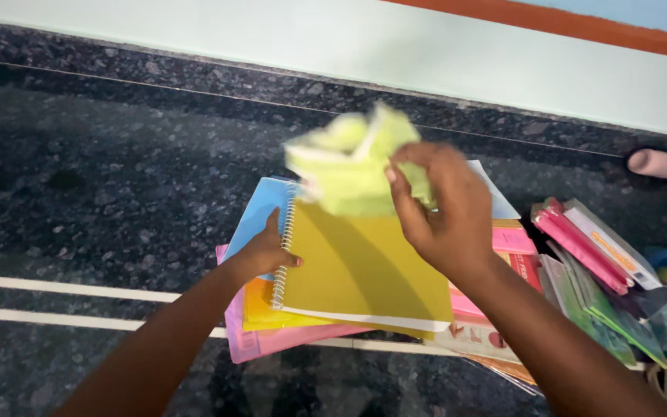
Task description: The person wipes the covers of several spiral-bound notebooks and books with a yellow cloth. They handle the items one by one, wiping the front and back covers, and then place them upright on a shelf.
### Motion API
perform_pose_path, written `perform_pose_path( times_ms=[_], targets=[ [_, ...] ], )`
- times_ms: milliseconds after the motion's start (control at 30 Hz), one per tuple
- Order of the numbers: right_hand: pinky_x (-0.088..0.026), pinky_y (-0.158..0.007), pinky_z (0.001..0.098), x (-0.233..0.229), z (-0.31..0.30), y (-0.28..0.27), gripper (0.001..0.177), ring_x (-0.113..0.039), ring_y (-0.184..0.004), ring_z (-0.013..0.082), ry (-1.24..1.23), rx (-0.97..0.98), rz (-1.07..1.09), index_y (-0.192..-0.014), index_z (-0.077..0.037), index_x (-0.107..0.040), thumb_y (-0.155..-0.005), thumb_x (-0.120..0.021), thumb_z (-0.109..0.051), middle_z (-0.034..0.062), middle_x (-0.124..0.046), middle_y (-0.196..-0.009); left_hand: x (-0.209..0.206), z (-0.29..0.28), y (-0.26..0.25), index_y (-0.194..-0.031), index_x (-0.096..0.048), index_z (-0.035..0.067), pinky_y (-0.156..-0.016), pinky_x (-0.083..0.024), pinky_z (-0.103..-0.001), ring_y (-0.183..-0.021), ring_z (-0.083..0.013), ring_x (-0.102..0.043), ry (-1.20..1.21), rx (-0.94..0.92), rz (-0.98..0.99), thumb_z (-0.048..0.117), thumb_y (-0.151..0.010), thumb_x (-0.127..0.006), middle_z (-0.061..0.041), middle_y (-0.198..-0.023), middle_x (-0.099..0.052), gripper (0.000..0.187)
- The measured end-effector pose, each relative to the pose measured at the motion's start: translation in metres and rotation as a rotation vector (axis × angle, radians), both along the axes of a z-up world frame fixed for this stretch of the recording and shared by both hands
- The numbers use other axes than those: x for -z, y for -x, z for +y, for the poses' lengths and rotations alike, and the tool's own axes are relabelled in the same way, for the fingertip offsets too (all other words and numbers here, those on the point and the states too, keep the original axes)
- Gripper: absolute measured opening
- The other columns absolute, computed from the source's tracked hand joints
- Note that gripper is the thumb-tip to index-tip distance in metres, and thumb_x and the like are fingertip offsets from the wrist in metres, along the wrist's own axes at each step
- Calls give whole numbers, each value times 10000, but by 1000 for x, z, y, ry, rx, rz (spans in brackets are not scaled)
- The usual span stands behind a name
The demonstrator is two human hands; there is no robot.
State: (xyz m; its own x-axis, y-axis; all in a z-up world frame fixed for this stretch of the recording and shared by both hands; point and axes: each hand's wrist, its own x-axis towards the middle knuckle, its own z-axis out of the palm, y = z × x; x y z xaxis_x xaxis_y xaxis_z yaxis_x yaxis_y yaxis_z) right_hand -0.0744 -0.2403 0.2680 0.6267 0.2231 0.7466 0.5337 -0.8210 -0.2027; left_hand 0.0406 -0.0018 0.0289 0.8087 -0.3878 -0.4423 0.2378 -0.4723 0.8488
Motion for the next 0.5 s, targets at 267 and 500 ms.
perform_pose_path(
  times_ms=[267,500],
  targets=[
    [-553,-744,455,104,-32,-24,224,-723,-889,317,957,174,631,-1041,-132,-751,-846,-641,-130,86,-734,-944,29,1,-10,-1563,-265,120,-987,-543,-415,-1255,-316,-628,94,113,-131,92,-677,-867,-171,-1351,-630,1072],
    [-567,-747,458,100,-101,-7,199,-730,-946,278,1184,657,873,-1042,-186,-782,-903,-647,-233,77,-674,-1111,13,0,-6,-1598,-138,126,-816,-633,-435,-1164,-346,-674,1,78,-38,77,-697,-861,-195,-1327,-618,1155]
  ],
)
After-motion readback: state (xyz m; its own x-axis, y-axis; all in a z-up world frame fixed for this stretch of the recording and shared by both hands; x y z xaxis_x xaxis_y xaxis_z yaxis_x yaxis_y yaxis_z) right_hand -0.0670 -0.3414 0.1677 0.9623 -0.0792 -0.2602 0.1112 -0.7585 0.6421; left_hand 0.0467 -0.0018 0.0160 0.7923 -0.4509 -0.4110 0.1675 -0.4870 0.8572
